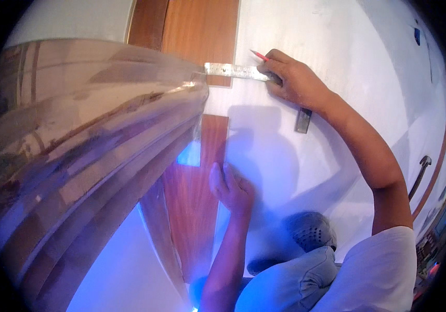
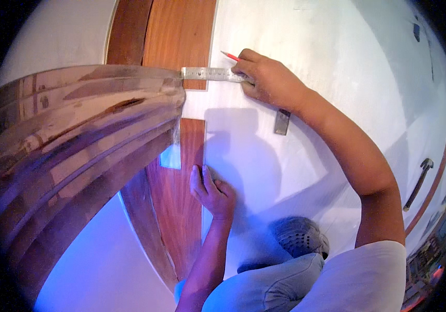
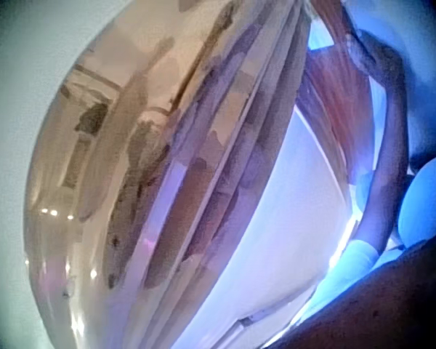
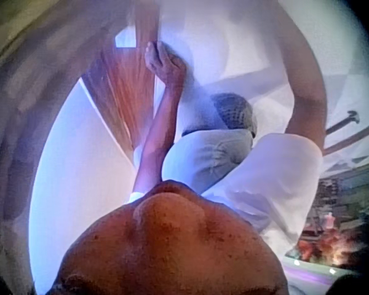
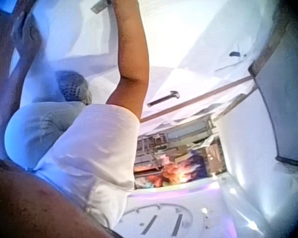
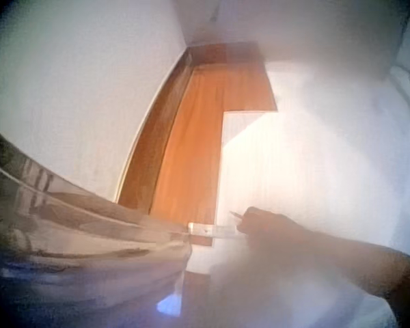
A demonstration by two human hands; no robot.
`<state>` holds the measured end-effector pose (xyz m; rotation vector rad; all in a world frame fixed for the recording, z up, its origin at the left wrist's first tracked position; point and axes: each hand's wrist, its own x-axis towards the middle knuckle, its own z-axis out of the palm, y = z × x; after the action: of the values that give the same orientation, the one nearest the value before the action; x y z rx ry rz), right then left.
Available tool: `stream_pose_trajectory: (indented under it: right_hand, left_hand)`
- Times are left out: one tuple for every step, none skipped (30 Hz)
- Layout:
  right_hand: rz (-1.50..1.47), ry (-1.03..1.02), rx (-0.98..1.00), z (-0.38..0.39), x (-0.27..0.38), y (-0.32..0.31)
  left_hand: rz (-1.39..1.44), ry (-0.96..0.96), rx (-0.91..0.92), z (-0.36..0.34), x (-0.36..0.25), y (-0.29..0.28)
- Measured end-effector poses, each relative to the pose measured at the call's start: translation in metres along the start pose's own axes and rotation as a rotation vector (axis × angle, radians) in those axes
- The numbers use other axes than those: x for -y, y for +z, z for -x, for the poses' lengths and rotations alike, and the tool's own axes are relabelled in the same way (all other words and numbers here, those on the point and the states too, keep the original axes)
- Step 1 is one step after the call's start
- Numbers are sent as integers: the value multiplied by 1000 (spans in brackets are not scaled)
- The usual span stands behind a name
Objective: The person marks a floor plank using a pencil and a square ruler, carries the plank to a cutting station, uses a table saw to cut a notch out of the wood, and then fits the plank against a doorway.
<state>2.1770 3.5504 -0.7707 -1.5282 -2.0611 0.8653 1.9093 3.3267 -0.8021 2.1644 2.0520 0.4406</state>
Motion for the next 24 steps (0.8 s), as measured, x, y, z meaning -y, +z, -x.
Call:
stream_pose_trajectory:
  right_hand:
    - [-3,18,15,0,-2,-1]
    - [-12,37,32,-1,1,-2]
    - [-21,55,49,-1,3,-2]
    - [-9,58,49,-2,3,-4]
    - [2,62,51,-1,4,-5]
    - [14,66,54,-1,4,-6]
    - [5,58,46,-1,4,-7]
    - [-5,49,39,0,4,-7]
    - [-15,40,33,0,4,-7]
    - [-18,44,27,-1,4,-6]
    - [-21,49,22,0,3,-5]
    - [-24,54,18,0,3,-4]
    - [-19,46,21,-1,3,-4]
    - [-15,39,24,-1,3,-4]
    - [-11,31,27,-1,4,-5]
    - [-12,35,27,-1,4,-6]
    - [-13,38,27,-1,5,-7]
    - [-14,41,26,-1,6,-7]
    - [-21,43,24,-1,6,-6]
    - [-26,47,21,-1,5,-5]
    - [-32,50,19,0,5,-4]
    - [-23,38,15,0,3,-4]
    - [-16,24,14,0,2,-4]
    - [-9,11,12,0,2,-4]
  left_hand:
    - [9,-4,5,-1,-1,0]
    - [4,-2,6,-1,-1,-1]
    - [-1,-1,7,-2,-1,-2]
    - [-7,1,9,-3,-1,-2]
    - [-3,-1,11,-3,-1,-2]
    - [1,-3,12,-3,-1,-2]
    - [4,-6,14,-3,-2,-2]
    - [6,-4,16,-3,-2,-2]
    - [8,-3,17,-2,-2,-2]
    - [10,-2,19,-2,-1,-2]
    - [10,-4,18,-2,-2,-3]
    - [10,-6,18,-2,-2,-3]
    - [11,-8,18,-2,-3,-2]
    - [6,-7,19,-2,-3,-3]
    - [2,-5,19,-2,-3,-3]
    - [-2,-4,20,-2,-3,-3]
    - [1,-2,22,-2,-2,-3]
    - [4,-1,23,-2,-2,-3]
    - [7,1,25,-2,-1,-3]
    - [7,1,22,-2,-2,-3]
    - [6,2,18,-3,-3,-4]
    - [6,2,15,-3,-4,-4]
    - [4,2,18,-2,-3,-4]
    - [3,2,21,-2,-2,-4]
